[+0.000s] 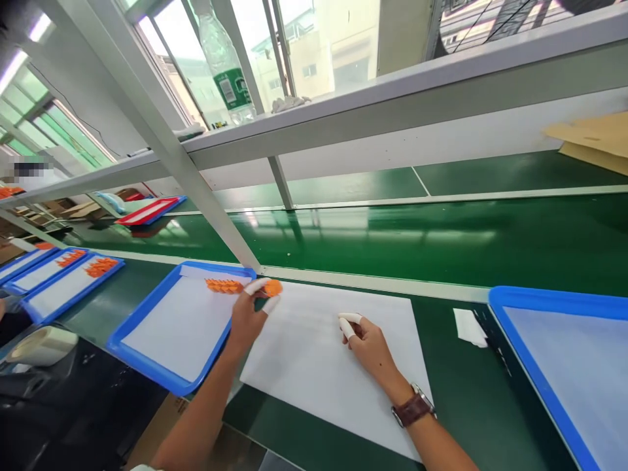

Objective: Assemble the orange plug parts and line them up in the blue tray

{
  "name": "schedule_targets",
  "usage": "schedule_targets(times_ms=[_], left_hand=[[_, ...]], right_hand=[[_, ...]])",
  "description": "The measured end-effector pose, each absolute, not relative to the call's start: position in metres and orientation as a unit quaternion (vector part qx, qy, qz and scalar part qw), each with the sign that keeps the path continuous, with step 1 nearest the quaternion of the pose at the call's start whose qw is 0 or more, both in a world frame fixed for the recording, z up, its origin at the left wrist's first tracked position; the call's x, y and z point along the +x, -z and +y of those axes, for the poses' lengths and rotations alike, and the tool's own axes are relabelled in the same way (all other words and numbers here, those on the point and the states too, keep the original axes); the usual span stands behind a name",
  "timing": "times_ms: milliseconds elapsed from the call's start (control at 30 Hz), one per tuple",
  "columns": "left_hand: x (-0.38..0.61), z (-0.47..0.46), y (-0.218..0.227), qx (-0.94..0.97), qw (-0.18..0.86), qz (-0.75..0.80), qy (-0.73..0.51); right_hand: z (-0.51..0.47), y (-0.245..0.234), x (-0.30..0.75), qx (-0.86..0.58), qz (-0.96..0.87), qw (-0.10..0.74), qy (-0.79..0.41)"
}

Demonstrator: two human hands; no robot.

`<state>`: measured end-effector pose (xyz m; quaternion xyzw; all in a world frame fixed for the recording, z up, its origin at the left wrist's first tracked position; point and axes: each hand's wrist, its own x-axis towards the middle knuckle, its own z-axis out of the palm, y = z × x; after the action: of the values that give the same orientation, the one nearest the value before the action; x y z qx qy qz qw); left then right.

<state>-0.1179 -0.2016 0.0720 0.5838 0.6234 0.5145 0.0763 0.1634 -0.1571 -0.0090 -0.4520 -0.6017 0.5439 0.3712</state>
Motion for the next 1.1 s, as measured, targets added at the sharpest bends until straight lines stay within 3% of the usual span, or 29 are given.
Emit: schedule_targets(times_ms=[100, 200, 400, 733, 1000, 1100], left_hand=[[-0.196, -0.207, -0.091, 0.386, 0.021, 0.697, -0.604], [-0.27, -0.212, -0.101, 0.288, -0.02, 0.733, -0.615], [-0.339, -0.216, -0.081, 0.191, 0.059, 0.81, -0.552], [-0.342, -0.213, -0.063, 0.232, 0.125, 0.793, -0.549], [-0.308, -0.209, -0.109, 0.234, -0.04, 0.719, -0.653], [-0.26, -0.204, -0.127, 0.298, -0.049, 0.667, -0.681]], right_hand=[[-0.158, 0.006, 0.164, -0.45, -0.606, 0.364, -0.546], [-0.159, 0.003, 0.163, -0.452, -0.604, 0.365, -0.546], [-0.159, 0.003, 0.162, -0.456, -0.617, 0.358, -0.533], [-0.16, 0.003, 0.16, -0.461, -0.624, 0.34, -0.531], [-0.159, 0.008, 0.161, -0.431, -0.649, 0.346, -0.523], [-0.158, 0.013, 0.161, -0.414, -0.671, 0.348, -0.507]])
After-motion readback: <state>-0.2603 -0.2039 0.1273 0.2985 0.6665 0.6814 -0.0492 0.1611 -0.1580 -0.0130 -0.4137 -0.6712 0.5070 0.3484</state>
